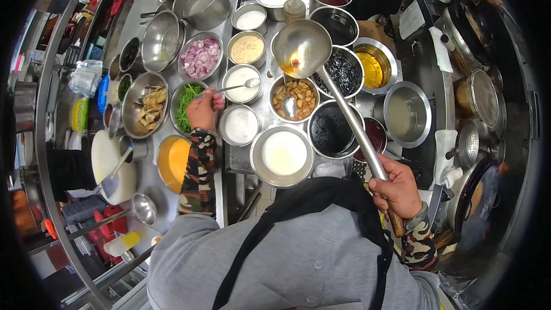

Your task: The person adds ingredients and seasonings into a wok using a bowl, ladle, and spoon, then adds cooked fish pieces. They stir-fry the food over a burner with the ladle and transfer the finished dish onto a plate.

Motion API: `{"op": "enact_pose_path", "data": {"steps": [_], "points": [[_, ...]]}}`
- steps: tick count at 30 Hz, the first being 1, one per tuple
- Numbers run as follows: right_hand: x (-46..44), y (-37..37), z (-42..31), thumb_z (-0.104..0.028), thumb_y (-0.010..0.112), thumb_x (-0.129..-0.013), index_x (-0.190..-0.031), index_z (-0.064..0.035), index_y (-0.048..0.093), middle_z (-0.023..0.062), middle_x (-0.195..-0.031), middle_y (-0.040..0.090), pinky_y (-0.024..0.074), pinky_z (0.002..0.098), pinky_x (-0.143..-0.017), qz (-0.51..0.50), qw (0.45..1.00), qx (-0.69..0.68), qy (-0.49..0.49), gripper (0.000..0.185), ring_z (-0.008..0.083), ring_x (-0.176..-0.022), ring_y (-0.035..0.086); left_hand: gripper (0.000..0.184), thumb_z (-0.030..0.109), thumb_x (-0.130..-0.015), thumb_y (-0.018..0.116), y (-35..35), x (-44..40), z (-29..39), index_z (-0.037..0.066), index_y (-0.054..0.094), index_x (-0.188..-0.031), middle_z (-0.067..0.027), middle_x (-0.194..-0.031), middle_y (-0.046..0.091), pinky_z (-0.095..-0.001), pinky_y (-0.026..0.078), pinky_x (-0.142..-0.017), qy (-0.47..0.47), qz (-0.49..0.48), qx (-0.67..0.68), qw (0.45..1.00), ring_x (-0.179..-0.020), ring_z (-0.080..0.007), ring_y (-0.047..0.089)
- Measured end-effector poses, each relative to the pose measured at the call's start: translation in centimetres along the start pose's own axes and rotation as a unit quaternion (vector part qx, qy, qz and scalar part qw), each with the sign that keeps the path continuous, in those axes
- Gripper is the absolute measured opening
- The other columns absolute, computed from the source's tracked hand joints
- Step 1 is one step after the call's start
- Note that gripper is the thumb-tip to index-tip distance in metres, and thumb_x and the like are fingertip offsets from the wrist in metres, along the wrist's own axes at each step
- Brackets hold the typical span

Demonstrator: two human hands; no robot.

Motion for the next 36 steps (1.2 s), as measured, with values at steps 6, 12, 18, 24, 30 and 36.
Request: {"op": "enact_pose_path", "data": {"steps": [6, 12, 18, 24, 30, 36], "points": [[-0.3, 0.7, 0.0, 0.006, 0.054, -0.087, -0.141, -0.0004, 0.038, 0.0000, -0.063, 0.049, 0.0338, 0.0218, -0.037, -0.018, 1.000, -0.010, 0.021, 0.057, 0.0065, -0.040, 0.043, 0.027, 0.014, -0.096, 0.053, 2.7, 2.2, 5.4, -0.009, 0.060, -0.107, -0.0096, -0.079, 0.066, -0.0248, 0.051, -0.057, 0.058, -0.031, 0.018, 0.998, -0.063, -0.0135, 0.062], [0.5, 0.5, 0.2, 0.005, 0.056, -0.086, -0.140, -0.0002, 0.040, 0.0002, -0.063, 0.050, 0.0344, 0.0217, -0.038, -0.021, 1.000, -0.007, 0.019, 0.056, 0.0065, -0.041, 0.043, 0.025, 0.016, -0.093, 0.054, 6.1, -1.5, 5.6, -0.005, 0.068, -0.092, -0.0137, -0.076, 0.067, -0.0316, 0.052, -0.063, 0.265, 0.010, -0.205, 0.942, -0.067, -0.0199, 0.067], [1.6, -0.3, 0.2, 0.004, 0.057, -0.085, -0.140, 0.0000, 0.039, 0.0007, -0.061, 0.050, 0.0336, 0.0217, -0.037, 0.029, 0.999, -0.012, 0.004, 0.058, 0.0069, -0.039, 0.043, 0.024, 0.020, -0.091, 0.053, 10.1, -4.6, 3.4, 0.001, 0.069, -0.092, -0.0168, -0.081, 0.067, -0.0405, 0.050, -0.073, 0.340, -0.047, -0.374, 0.862, -0.077, -0.0327, 0.064], [1.9, -0.9, 0.3, 0.005, 0.055, -0.085, -0.141, -0.0002, 0.037, 0.0007, -0.059, 0.049, 0.0327, 0.0218, -0.036, 0.067, 0.998, -0.016, -0.008, 0.059, 0.0071, -0.038, 0.042, 0.022, 0.018, -0.091, 0.054, 11.1, -4.0, 3.4, 0.002, 0.069, -0.095, -0.0172, -0.086, 0.067, -0.0419, 0.050, -0.075, 0.370, -0.061, -0.402, 0.835, -0.083, -0.0352, 0.063], [1.6, -1.2, 0.7, 0.003, 0.057, -0.084, -0.140, -0.0004, 0.039, 0.0017, -0.059, 0.049, 0.0323, 0.0217, -0.035, 0.066, 0.998, -0.017, -0.018, 0.059, 0.0072, -0.038, 0.041, 0.027, 0.019, -0.095, 0.055, 9.1, -6.5, 1.7, -0.006, 0.066, -0.097, -0.0113, -0.080, 0.068, -0.0267, 0.053, -0.060, 0.224, -0.077, -0.201, 0.951, -0.062, -0.0137, 0.065], [1.1, -0.7, 0.5, 0.006, 0.055, -0.085, -0.139, 0.0007, 0.039, 0.0018, -0.060, 0.050, 0.0326, 0.0215, -0.035, 0.058, 0.998, -0.036, -0.010, 0.056, 0.0068, -0.039, 0.042, 0.028, 0.017, -0.097, 0.052, 7.0, -9.3, 0.9, -0.008, 0.061, -0.105, -0.0093, -0.078, 0.066, -0.0232, 0.052, -0.057, 0.105, -0.076, -0.031, 0.991, -0.062, -0.0119, 0.062]]}}
Point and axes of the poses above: each hand's wrist, its own x-axis away from the middle knuckle, its own y-axis out of the palm, z = x × y, the point moved 5 cm from there along -x, towards the middle knuckle
